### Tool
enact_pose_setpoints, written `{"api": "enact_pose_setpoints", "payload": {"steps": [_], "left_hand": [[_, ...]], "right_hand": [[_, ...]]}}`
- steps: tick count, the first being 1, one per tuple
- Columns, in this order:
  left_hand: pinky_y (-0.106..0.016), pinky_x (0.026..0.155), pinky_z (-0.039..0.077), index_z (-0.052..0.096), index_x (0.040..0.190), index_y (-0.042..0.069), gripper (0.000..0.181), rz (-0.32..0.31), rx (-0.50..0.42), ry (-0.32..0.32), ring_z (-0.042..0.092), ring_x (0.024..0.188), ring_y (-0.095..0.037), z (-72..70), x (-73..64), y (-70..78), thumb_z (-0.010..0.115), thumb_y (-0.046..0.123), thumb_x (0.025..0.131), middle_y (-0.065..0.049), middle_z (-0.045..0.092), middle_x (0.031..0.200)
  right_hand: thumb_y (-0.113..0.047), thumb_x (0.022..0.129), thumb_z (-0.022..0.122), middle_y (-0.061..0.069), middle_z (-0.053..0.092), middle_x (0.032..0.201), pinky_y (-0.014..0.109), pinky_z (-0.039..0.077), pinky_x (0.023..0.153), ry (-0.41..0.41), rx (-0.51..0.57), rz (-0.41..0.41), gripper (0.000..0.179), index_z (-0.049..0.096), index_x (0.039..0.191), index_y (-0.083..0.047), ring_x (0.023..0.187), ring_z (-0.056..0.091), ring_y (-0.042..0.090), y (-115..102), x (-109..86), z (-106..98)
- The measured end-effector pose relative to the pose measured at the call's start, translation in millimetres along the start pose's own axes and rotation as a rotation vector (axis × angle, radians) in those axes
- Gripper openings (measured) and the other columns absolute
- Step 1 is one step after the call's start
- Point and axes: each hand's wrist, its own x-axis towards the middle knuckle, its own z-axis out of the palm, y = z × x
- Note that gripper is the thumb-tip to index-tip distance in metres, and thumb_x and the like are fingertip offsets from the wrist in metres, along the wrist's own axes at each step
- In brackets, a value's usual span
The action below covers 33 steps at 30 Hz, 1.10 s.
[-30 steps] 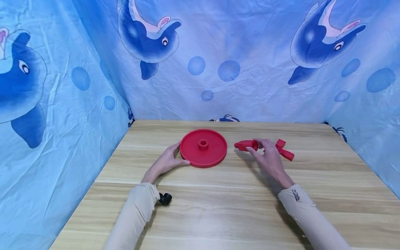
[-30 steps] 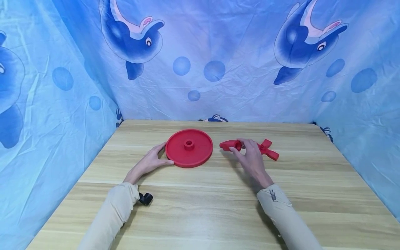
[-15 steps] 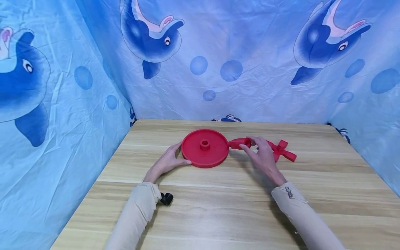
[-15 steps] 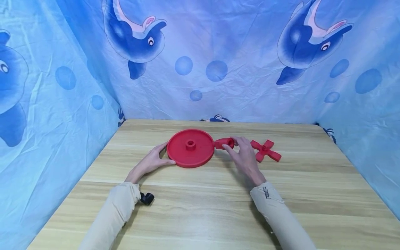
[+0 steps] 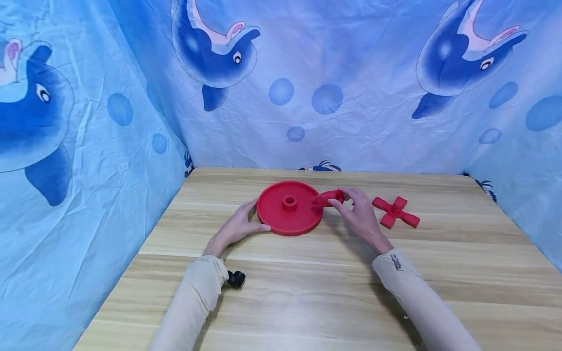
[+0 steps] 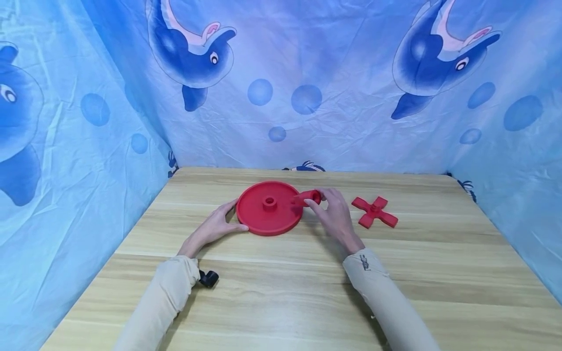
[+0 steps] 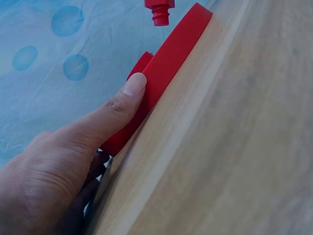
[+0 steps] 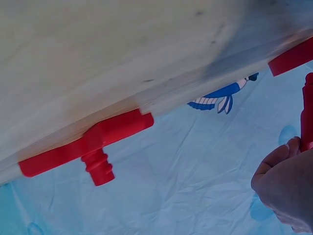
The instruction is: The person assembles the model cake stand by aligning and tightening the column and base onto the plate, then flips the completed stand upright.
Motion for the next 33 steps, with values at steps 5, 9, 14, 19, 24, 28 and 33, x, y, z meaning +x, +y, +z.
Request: {"api": "enact_pose_setpoints", "payload": {"steps": [5,9,14,19,24,28,33], "left_hand": [[-0.051,0.121,0.029,0.033,0.163,0.013,0.107,0.002,-0.006,0.000,0.033,0.150,-0.024,0.9,1.2,0.0,0.087,0.054,0.080,-0.003,0.040,0.162],[-0.051,0.121,0.029,0.032,0.164,0.014,0.107,0.002,-0.006,0.000,0.032,0.150,-0.024,1.0,1.7,0.4,0.087,0.054,0.080,-0.003,0.040,0.162],[-0.051,0.121,0.028,0.032,0.164,0.014,0.109,-0.005,-0.008,-0.002,0.032,0.151,-0.024,0.5,0.9,0.8,0.087,0.054,0.079,-0.003,0.040,0.162],[-0.050,0.122,0.027,0.032,0.164,0.013,0.109,-0.001,-0.011,-0.005,0.031,0.151,-0.023,-0.2,0.5,0.2,0.087,0.055,0.079,-0.002,0.040,0.162],[-0.051,0.122,0.026,0.032,0.164,0.013,0.109,0.013,-0.010,0.001,0.031,0.151,-0.024,-0.7,1.1,-1.8,0.087,0.055,0.080,-0.003,0.039,0.162],[-0.050,0.122,0.026,0.033,0.163,0.013,0.107,0.012,-0.004,0.002,0.032,0.150,-0.023,-0.2,1.3,-2.2,0.086,0.055,0.080,-0.002,0.040,0.162],[-0.050,0.122,0.025,0.034,0.163,0.013,0.106,0.024,-0.015,-0.001,0.032,0.150,-0.023,0.8,1.3,-2.3,0.087,0.052,0.080,-0.002,0.041,0.161]], "right_hand": [[-0.025,0.094,0.080,0.014,0.065,0.114,0.055,0.055,0.087,-0.007,0.017,0.000,0.048,0.067,0.133,-0.001,0.107,0.057,0.033,-3,3.2,5],[-0.024,0.094,0.080,0.013,0.065,0.113,0.052,0.053,0.088,-0.006,0.026,-0.007,0.047,0.067,0.132,-0.001,0.106,0.057,0.030,-5,6.1,8],[-0.025,0.095,0.079,0.011,0.065,0.111,0.051,0.055,0.084,-0.017,0.038,-0.015,0.043,0.069,0.130,-0.002,0.105,0.057,0.029,-7,9.2,15],[-0.026,0.095,0.079,0.011,0.065,0.112,0.053,0.057,0.084,-0.034,0.055,-0.017,0.044,0.068,0.132,-0.004,0.107,0.056,0.029,-13,12.4,22],[-0.026,0.095,0.079,0.010,0.064,0.114,0.048,0.056,0.084,-0.039,0.064,-0.013,0.045,0.067,0.132,-0.003,0.108,0.056,0.028,-17,15.7,29],[-0.023,0.095,0.079,0.011,0.065,0.112,0.050,0.055,0.081,-0.033,0.085,-0.029,0.043,0.068,0.130,-0.002,0.106,0.056,0.028,-18,17.2,35],[-0.024,0.095,0.079,0.010,0.065,0.113,0.047,0.054,0.078,-0.030,0.097,-0.031,0.041,0.069,0.130,-0.004,0.105,0.056,0.026,-21,18.6,40]]}}
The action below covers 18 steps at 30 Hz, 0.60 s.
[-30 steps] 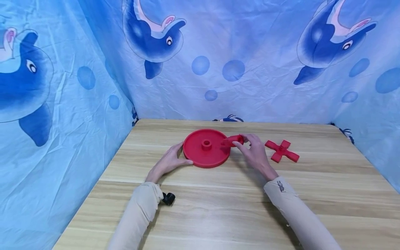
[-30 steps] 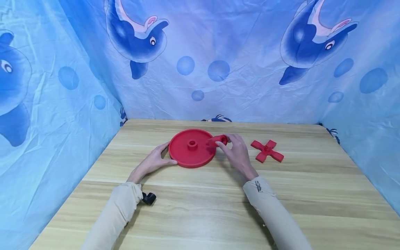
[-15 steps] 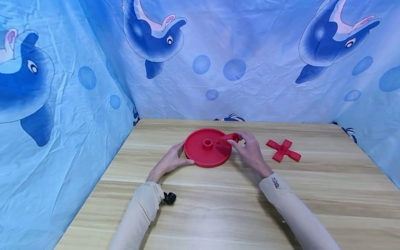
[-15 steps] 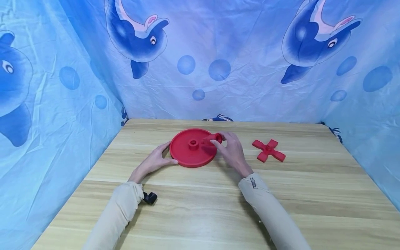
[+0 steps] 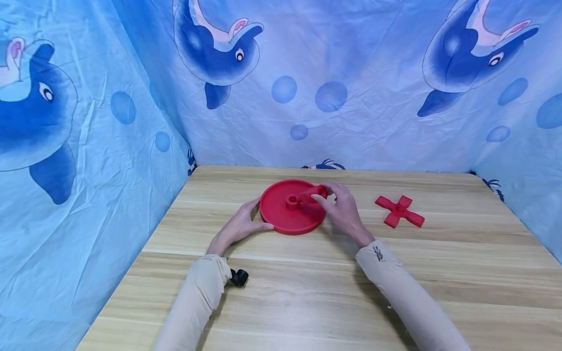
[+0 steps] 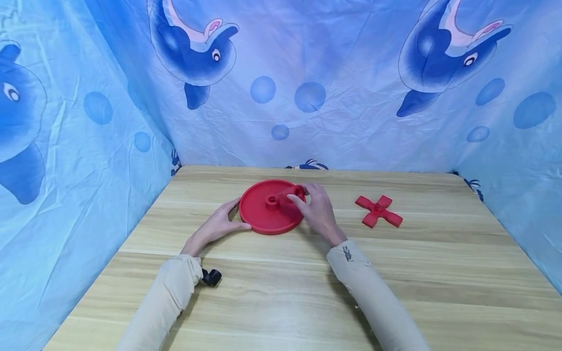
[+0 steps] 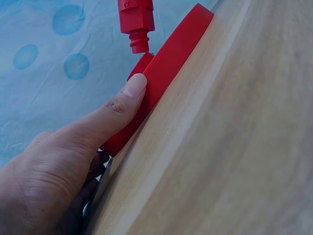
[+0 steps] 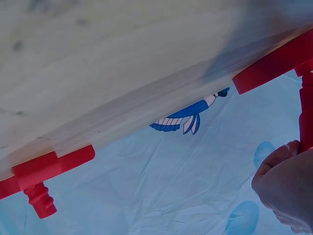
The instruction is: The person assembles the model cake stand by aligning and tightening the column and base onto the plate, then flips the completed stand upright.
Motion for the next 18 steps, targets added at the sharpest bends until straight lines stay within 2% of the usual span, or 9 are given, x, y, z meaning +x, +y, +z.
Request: {"api": "enact_pose_setpoints", "payload": {"steps": [5,11,18], "left_hand": [[-0.050,0.123,0.025,0.033,0.163,0.013,0.107,-0.001,0.004,0.002,0.032,0.150,-0.022,-0.4,-0.1,0.4,0.087,0.053,0.080,-0.002,0.040,0.162],[-0.052,0.122,0.025,0.033,0.163,0.013,0.106,-0.001,0.004,0.002,0.032,0.150,-0.024,-0.5,-1.3,0.4,0.087,0.054,0.080,-0.003,0.040,0.162],[-0.052,0.122,0.026,0.033,0.163,0.014,0.108,-0.020,0.015,0.007,0.032,0.150,-0.024,-0.3,-2.5,2.0,0.087,0.055,0.079,-0.003,0.040,0.162]], "right_hand": [[-0.025,0.095,0.078,0.009,0.064,0.114,0.042,0.053,0.077,-0.002,-0.004,0.003,0.041,0.069,0.130,-0.005,0.106,0.056,0.025,-2.6,1.4,1.4],[-0.022,0.096,0.078,0.011,0.064,0.114,0.047,0.053,0.078,-0.001,0.000,-0.026,0.041,0.069,0.129,-0.001,0.105,0.057,0.026,-3.3,3.0,2.2],[-0.022,0.095,0.079,0.009,0.064,0.115,0.041,0.055,0.077,0.001,-0.008,-0.051,0.040,0.069,0.129,-0.004,0.106,0.057,0.025,-6.3,5.7,3.9]]}}
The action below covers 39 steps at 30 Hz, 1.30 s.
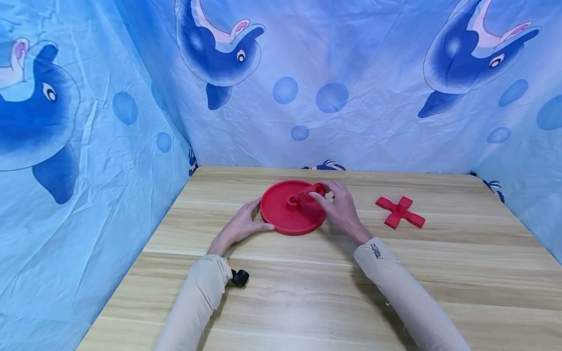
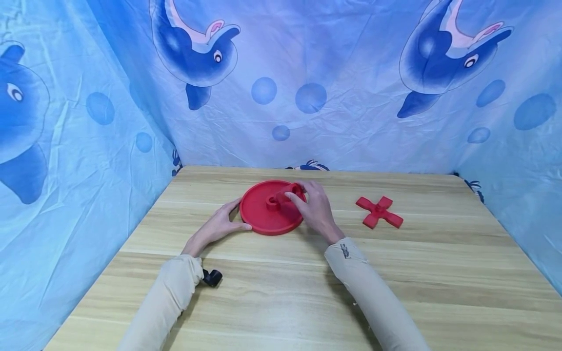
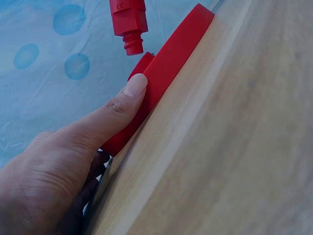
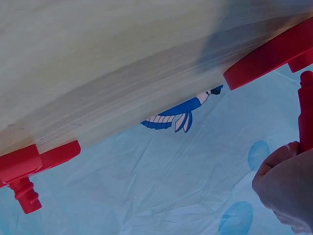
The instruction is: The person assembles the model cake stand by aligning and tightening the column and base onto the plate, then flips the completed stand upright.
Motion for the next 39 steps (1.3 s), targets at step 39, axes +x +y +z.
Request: {"api": "enact_pose_setpoints", "payload": {"steps": [39], "left_hand": [[-0.054,0.121,0.027,0.034,0.163,0.015,0.108,-0.028,0.010,0.002,0.032,0.150,-0.026,0.5,-0.6,-0.1,0.086,0.059,0.079,-0.003,0.040,0.161]], "right_hand": [[-0.023,0.094,0.080,0.015,0.063,0.123,0.045,0.058,0.092,-0.070,-0.068,0.039,0.048,0.066,0.134,0.000,0.114,0.057,0.031,-21,28.7,31]]}}
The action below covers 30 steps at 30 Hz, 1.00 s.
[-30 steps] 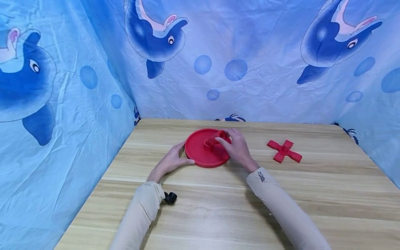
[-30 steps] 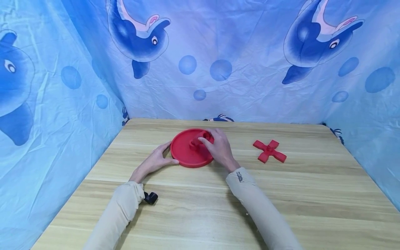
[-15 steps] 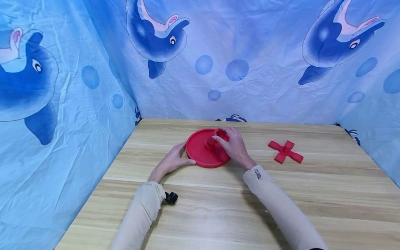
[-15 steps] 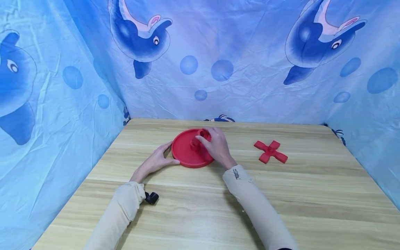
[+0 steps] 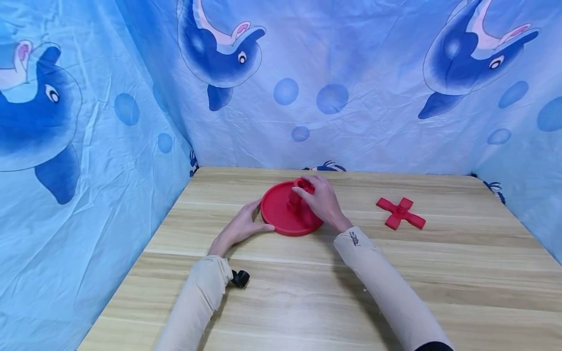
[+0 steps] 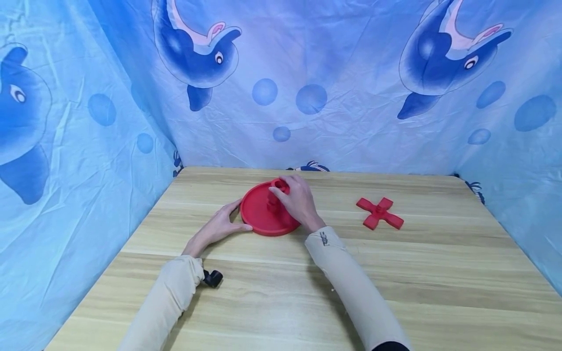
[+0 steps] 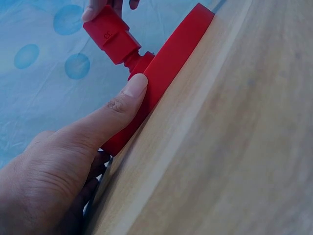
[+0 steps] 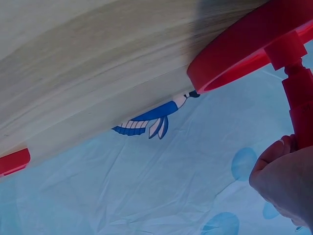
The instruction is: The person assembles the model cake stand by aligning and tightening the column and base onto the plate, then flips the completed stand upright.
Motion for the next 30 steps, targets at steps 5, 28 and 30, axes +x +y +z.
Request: {"api": "enact_pose_setpoints", "payload": {"steps": [5,28,30], "left_hand": [[-0.053,0.122,0.024,0.034,0.163,0.014,0.106,0.034,-0.013,-0.003,0.031,0.150,-0.024,1.1,1.6,-1.3,0.086,0.055,0.080,-0.001,0.042,0.161],[-0.053,0.122,0.024,0.034,0.163,0.014,0.110,0.004,0.013,0.008,0.031,0.151,-0.027,-0.9,-0.1,1.3,0.086,0.059,0.078,-0.006,0.040,0.162],[-0.052,0.122,0.025,0.034,0.163,0.014,0.109,0.006,0.016,0.009,0.032,0.150,-0.025,-0.7,0.1,0.7,0.086,0.059,0.078,-0.005,0.041,0.161]], "right_hand": [[-0.024,0.096,0.077,0.015,0.062,0.122,0.044,0.056,0.094,-0.021,0.006,-0.005,0.047,0.066,0.135,0.000,0.114,0.057,0.030,0.3,3.7,1.6],[-0.020,0.101,0.069,0.017,0.059,0.131,0.047,0.055,0.097,-0.132,-0.037,0.037,0.047,0.061,0.141,0.002,0.123,0.050,0.031,-6.5,9.8,6.3],[-0.022,0.100,0.069,0.017,0.059,0.131,0.047,0.054,0.099,-0.129,-0.040,0.042,0.047,0.062,0.140,0.002,0.124,0.051,0.031,-6.4,9.8,7.0]]}}
